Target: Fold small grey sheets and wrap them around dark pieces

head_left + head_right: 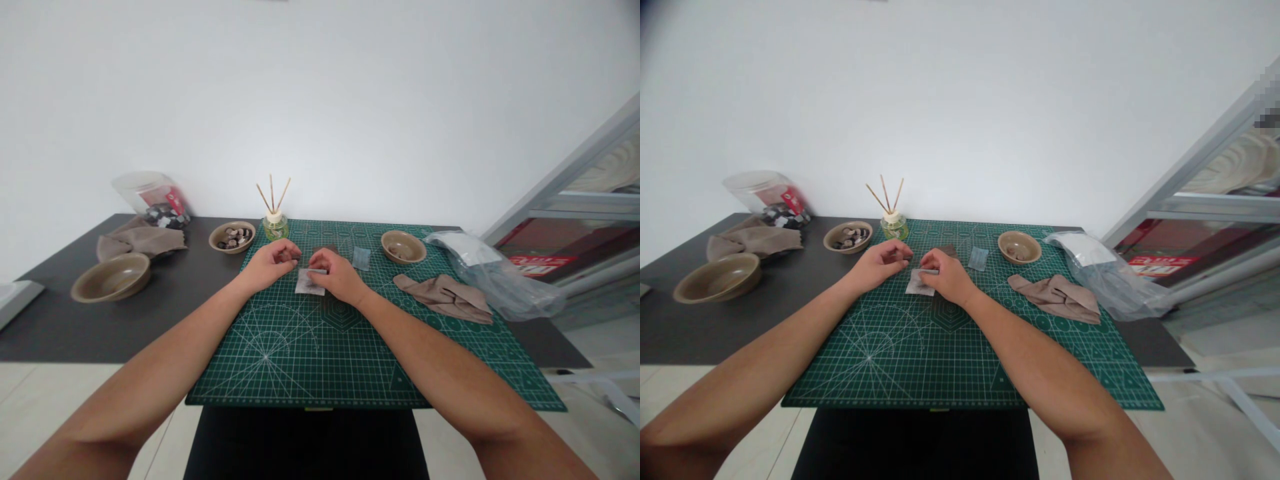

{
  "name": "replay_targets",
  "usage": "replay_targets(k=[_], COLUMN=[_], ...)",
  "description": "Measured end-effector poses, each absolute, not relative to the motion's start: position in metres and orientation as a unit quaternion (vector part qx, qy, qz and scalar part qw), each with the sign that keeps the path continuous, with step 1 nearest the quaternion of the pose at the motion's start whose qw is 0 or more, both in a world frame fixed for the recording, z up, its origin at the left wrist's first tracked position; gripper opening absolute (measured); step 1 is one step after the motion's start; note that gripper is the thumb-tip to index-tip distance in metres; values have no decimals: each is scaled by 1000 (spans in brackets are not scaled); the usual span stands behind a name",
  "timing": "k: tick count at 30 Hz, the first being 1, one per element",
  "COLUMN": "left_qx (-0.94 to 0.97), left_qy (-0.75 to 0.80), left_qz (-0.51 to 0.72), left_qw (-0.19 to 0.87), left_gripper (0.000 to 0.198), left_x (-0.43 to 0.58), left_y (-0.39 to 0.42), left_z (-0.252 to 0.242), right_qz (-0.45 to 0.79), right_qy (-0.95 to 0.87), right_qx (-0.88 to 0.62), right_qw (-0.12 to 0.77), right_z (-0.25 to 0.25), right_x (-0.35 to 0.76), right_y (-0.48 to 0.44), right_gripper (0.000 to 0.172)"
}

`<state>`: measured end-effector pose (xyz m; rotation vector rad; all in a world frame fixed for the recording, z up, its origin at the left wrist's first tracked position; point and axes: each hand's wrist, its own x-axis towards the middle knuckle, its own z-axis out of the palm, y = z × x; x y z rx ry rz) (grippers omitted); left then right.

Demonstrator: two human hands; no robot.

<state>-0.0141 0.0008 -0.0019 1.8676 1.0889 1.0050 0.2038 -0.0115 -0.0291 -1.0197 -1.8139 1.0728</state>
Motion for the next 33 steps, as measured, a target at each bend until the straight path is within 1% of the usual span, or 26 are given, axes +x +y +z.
replay_targets(k=[4,7,9,11,16,20,24,28,33], left_qx=[728,731,734,734,727,736,750,736,774], left_qy=[415,408,405,401,403,406,404,391,384], left_qz=[395,390,384,375,334,327,320,306,286], left_qw=[377,383,387,400,444,430,414,460,413], left_gripper=[22,26,29,30,28,25,24,26,20], left_x=[-13,-12,-12,-12,-11,-11,-10,-10,-13], left_y=[0,1,2,2,1,-1,-1,-1,-2], left_z=[-2,-5,-8,-10,-12,-9,-10,-12,-9], right_qz=[429,363,304,282,348,367,382,363,308], right_qy=[-741,-779,-790,-784,-757,-746,-743,-747,-780], right_qx=[-380,-400,-420,-430,-419,-422,-420,-435,-436], right_qw=[349,319,328,347,361,361,353,348,326], right_z=[-30,-26,-23,-21,-20,-22,-24,-22,-16], right_x=[203,202,202,202,203,203,202,201,203], right_y=[-12,-12,-12,-13,-15,-15,-13,-15,-17], right_gripper=[13,14,17,17,16,21,20,16,17])
